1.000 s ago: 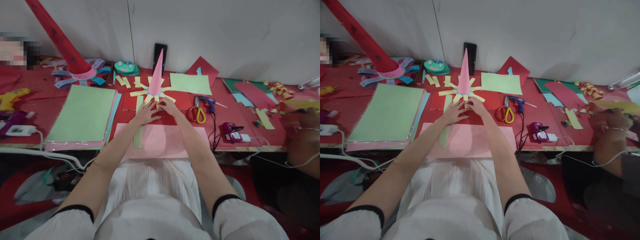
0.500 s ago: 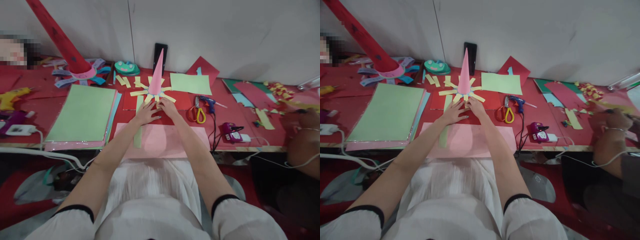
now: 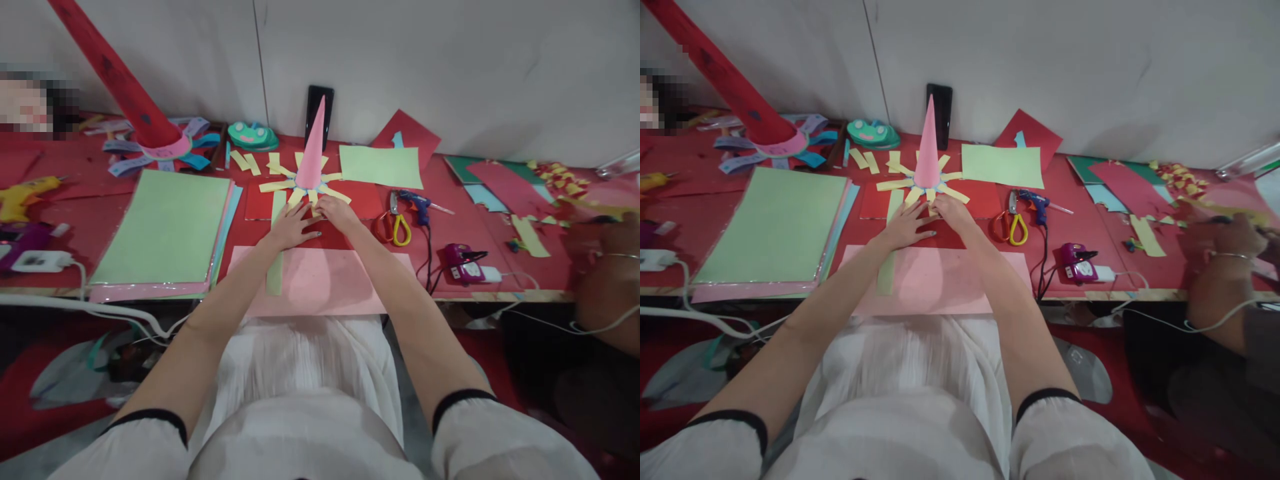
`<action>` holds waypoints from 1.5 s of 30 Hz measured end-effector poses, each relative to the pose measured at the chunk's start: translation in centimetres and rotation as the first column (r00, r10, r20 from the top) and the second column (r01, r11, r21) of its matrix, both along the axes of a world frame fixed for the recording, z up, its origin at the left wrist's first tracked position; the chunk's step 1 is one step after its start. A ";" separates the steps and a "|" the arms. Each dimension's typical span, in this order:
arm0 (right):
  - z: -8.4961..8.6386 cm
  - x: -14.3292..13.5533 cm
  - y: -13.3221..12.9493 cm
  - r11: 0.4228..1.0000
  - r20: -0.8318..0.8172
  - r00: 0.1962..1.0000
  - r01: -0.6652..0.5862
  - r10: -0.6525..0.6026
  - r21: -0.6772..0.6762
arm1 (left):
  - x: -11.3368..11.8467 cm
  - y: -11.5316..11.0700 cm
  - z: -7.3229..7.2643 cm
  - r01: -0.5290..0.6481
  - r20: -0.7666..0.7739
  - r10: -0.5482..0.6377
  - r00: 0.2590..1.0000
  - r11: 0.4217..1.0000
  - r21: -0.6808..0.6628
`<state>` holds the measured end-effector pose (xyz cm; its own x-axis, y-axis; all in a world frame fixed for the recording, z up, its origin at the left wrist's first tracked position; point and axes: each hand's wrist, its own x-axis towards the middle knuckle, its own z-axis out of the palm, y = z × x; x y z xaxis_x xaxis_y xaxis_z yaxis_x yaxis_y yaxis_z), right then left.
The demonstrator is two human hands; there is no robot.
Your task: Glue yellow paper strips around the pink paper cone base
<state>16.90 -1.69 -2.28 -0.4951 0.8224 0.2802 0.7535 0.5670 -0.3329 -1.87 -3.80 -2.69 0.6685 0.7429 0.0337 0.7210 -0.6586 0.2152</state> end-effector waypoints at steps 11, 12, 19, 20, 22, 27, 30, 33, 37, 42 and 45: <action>-0.7 0.0 -0.7 0.970 0.369 0.929 -0.116 0.029 0.215 | 0.0 -0.1 0.0 -0.006 0.005 0.005 1.000 1.000 0.029; -0.7 0.0 -0.7 0.968 0.382 0.923 -0.125 0.034 0.216 | 0.0 -0.1 0.0 -0.008 0.002 0.008 1.000 0.999 0.034; -0.7 0.1 -0.5 0.962 0.414 0.909 -0.149 0.043 0.228 | 0.1 0.0 -0.2 -0.008 0.013 0.008 1.000 0.999 0.039; -0.8 0.1 -0.5 0.962 0.411 0.911 -0.149 0.044 0.229 | 0.1 0.0 -0.2 -0.008 0.014 0.008 1.000 0.999 0.035; -0.8 0.1 -0.5 0.963 0.400 0.916 -0.144 0.042 0.228 | 0.0 0.0 -0.1 -0.011 0.017 0.010 1.000 1.000 0.029; -0.5 -0.2 -0.6 0.977 0.319 0.947 -0.090 0.025 0.192 | 0.0 -0.1 0.0 -0.003 0.025 0.002 1.000 1.000 0.017; 0.1 -0.1 -0.6 0.987 0.256 0.966 -0.070 0.031 0.142 | 0.0 -0.1 0.0 0.002 0.032 -0.002 0.999 1.000 0.015; 0.8 0.2 -0.4 0.992 0.206 0.977 -0.083 0.061 0.099 | -0.1 -0.1 -0.2 0.005 0.044 -0.007 0.999 0.999 0.033; 1.0 0.4 -0.2 0.986 0.255 0.962 -0.132 0.102 0.105 | -0.1 -0.1 -0.2 0.013 0.047 -0.016 0.999 0.998 0.054; 0.3 0.1 -0.5 0.978 0.324 0.943 -0.135 0.078 0.157 | -0.1 -0.2 0.1 0.000 0.031 -0.001 1.000 1.000 0.023; 0.0 0.0 -0.6 0.980 0.345 0.936 -0.135 0.076 0.149 | 0.0 -0.2 0.1 0.006 0.023 -0.006 1.000 1.000 0.028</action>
